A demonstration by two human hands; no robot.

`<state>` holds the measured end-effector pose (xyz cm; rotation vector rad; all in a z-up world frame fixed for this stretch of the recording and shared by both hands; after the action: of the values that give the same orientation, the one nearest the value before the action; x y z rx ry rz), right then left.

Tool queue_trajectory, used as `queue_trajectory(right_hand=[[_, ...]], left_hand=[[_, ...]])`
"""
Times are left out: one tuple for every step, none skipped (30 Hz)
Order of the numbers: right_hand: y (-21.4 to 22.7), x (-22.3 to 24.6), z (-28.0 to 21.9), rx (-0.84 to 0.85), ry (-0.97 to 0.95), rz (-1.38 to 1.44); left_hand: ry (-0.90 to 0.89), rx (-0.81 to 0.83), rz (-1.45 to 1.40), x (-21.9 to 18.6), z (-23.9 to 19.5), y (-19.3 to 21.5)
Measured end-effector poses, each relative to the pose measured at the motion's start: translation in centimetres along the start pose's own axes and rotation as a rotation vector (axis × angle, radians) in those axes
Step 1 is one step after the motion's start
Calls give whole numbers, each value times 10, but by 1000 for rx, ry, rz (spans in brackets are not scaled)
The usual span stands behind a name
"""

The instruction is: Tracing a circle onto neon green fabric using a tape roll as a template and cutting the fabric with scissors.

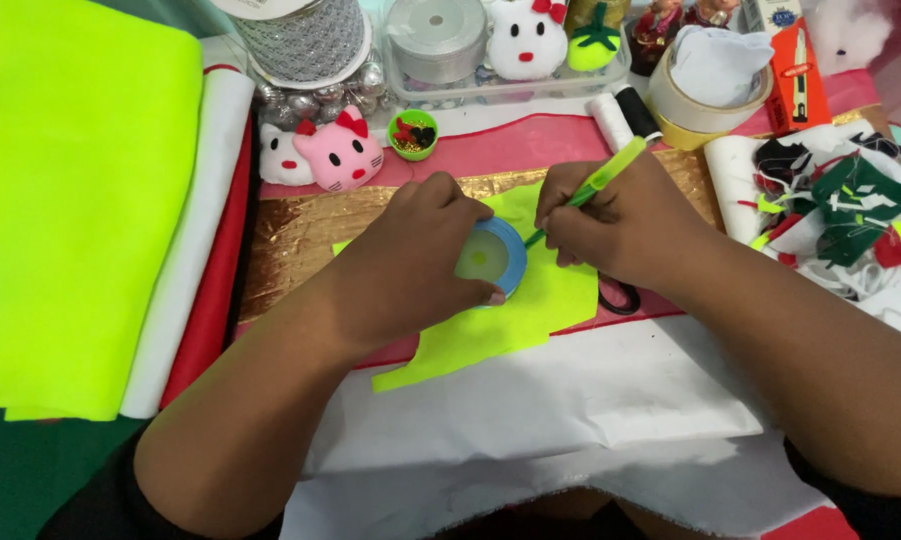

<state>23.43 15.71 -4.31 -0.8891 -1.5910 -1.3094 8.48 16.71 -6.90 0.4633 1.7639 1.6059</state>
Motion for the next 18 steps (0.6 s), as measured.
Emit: queue_trajectory(right_hand=[[0, 2, -1, 3, 3, -1], [-2, 4, -2, 25, -5, -40], [-4, 4, -4, 48, -15, -80], [-5, 5, -7, 51, -15, -82], [-6, 8, -10, 67, 16, -145], [-8, 12, -12, 82, 47, -209], [-6, 10, -13, 89, 50, -212], [-8, 17, -15, 129, 160, -289], [-12, 24, -18, 171, 271, -365], [-10, 22, -18, 179, 275, -368], [-14, 30, -24, 229, 416, -387], [-17, 37, -32, 280, 557, -403], [-21, 37, -36, 284, 562, -405], [-26, 36, -40, 314, 558, -409], [-31, 35, -44, 344, 554, -414], [-39, 40, -46, 349, 557, -416], [-49, 55, -57, 381, 682, -358], [-58, 68, -68, 414, 806, -297]], left_hand=[[4, -3, 1, 2, 1, -2], [-21, -33, 22, 1, 1, -2], [-46, -61, 40, 0, 1, -2], [-42, -62, 39, 1, 0, -3], [-43, -73, 33, 1, 0, -3], [-44, -84, 27, 1, 0, -3], [-37, -87, 26, 1, 0, -1], [-35, -74, 25, 0, 1, 0], [-31, -61, 23, 1, 1, 0], [-24, -66, 21, 2, 2, 1], [-41, -93, 46, -1, 1, 3], [-59, -119, 72, -3, 1, 5], [-54, -123, 74, -3, 1, 4], [-49, -134, 64, -3, 2, 4], [-43, -145, 54, -3, 3, 4], [-39, -149, 54, -2, 4, 5], [-28, -140, 79, -2, 4, 4], [-18, -131, 104, -2, 4, 2]])
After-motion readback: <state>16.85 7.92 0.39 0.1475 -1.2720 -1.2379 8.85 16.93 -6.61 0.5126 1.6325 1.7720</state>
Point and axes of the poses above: each hand's wrist, its own z-axis towards the middle knuckle, its own y-axis out of the back of the hand, x = y × z, the point moved 9 cm from there along z, towards the middle knuckle, and after that the axes turned 11 degrees about z, right-handed, at the moved point
